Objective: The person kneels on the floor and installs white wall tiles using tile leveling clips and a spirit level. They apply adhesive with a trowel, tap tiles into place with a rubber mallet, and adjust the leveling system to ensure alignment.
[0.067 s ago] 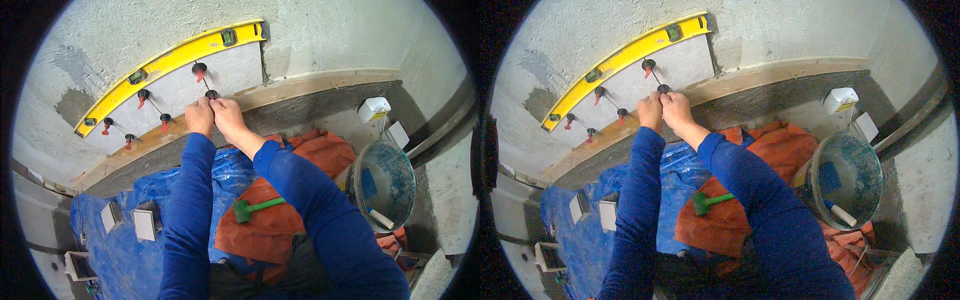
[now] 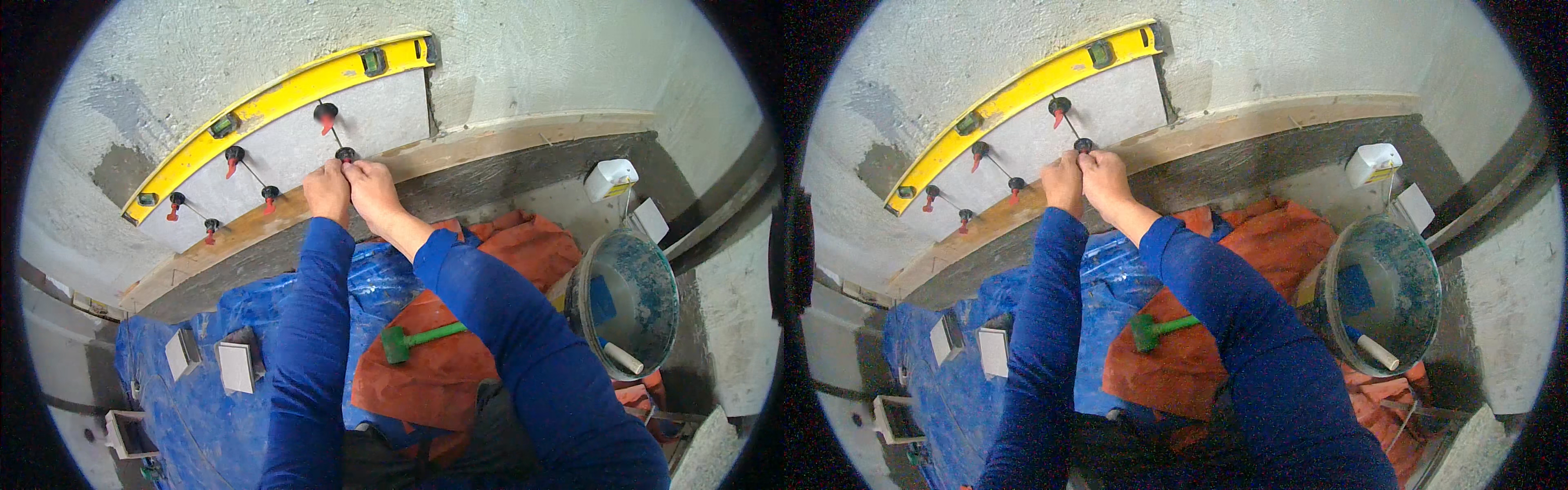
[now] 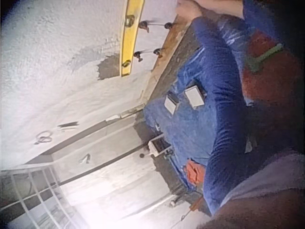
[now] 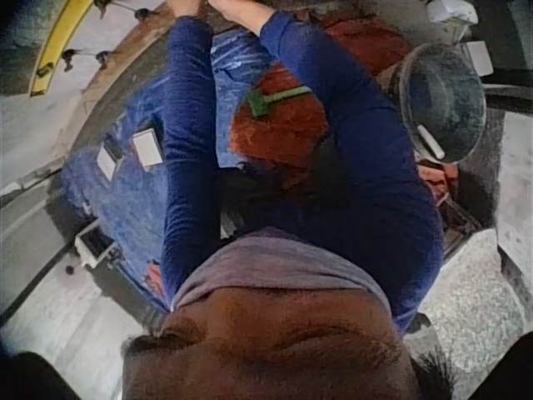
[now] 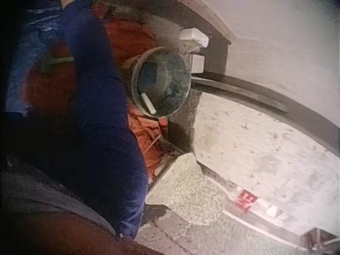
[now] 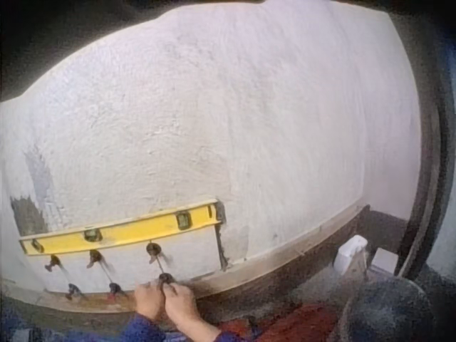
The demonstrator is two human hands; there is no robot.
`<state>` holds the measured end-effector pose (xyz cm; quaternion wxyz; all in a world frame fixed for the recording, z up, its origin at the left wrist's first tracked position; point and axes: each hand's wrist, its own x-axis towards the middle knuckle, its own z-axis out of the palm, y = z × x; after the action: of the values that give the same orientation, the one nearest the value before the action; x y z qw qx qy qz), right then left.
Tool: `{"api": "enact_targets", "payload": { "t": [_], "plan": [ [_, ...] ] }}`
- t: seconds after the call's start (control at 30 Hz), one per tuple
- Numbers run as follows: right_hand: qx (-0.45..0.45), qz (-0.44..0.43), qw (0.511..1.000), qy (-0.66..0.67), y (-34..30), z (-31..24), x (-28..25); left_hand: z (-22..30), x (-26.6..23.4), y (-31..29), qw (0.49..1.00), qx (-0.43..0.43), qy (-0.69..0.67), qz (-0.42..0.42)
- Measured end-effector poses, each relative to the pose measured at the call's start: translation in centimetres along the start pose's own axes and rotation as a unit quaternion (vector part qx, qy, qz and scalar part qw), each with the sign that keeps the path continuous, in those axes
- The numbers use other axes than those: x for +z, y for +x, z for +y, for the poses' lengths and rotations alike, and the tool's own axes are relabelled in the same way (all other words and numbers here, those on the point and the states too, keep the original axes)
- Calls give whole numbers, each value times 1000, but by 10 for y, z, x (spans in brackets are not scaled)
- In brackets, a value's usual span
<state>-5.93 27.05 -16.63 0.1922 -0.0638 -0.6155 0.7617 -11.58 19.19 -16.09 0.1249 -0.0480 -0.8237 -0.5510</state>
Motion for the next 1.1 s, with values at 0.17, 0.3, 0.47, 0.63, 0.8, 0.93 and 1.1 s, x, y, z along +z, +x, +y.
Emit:
{"api": "enact_targets", "payload": {
  "t": [0.17, 0.3, 0.47, 0.63, 0.8, 0.93, 1.1],
  "plan": [
    [31, -22, 999, -14, 7, 3, -4, -6, -1, -1, 935, -199, -279, -86],
    [-35, -13, 998, -52, 11, 1, -4, 8, -13, -2, 986, -45, -111, -113],
    [5, 0, 1000, 11, 10, -2, 0, 16, -32, -21, 961, -106, -219, -133],
    [-53, -9, 997, -52, 7, -6, -2, 18, -46, -19, 955, -92, -226, -167],
    [-45, -12, 997, -63, 6, -13, -3, 14, -51, -15, 956, -74, -227, -173],
    [-37, -13, 998, -53, 10, -12, -2, 11, -54, -15, 962, -59, -212, -159],
    [-93, 13, 981, -170, 16, -4, -5, 27, -39, -2, 996, 3, -15, -85]
  ]
}}
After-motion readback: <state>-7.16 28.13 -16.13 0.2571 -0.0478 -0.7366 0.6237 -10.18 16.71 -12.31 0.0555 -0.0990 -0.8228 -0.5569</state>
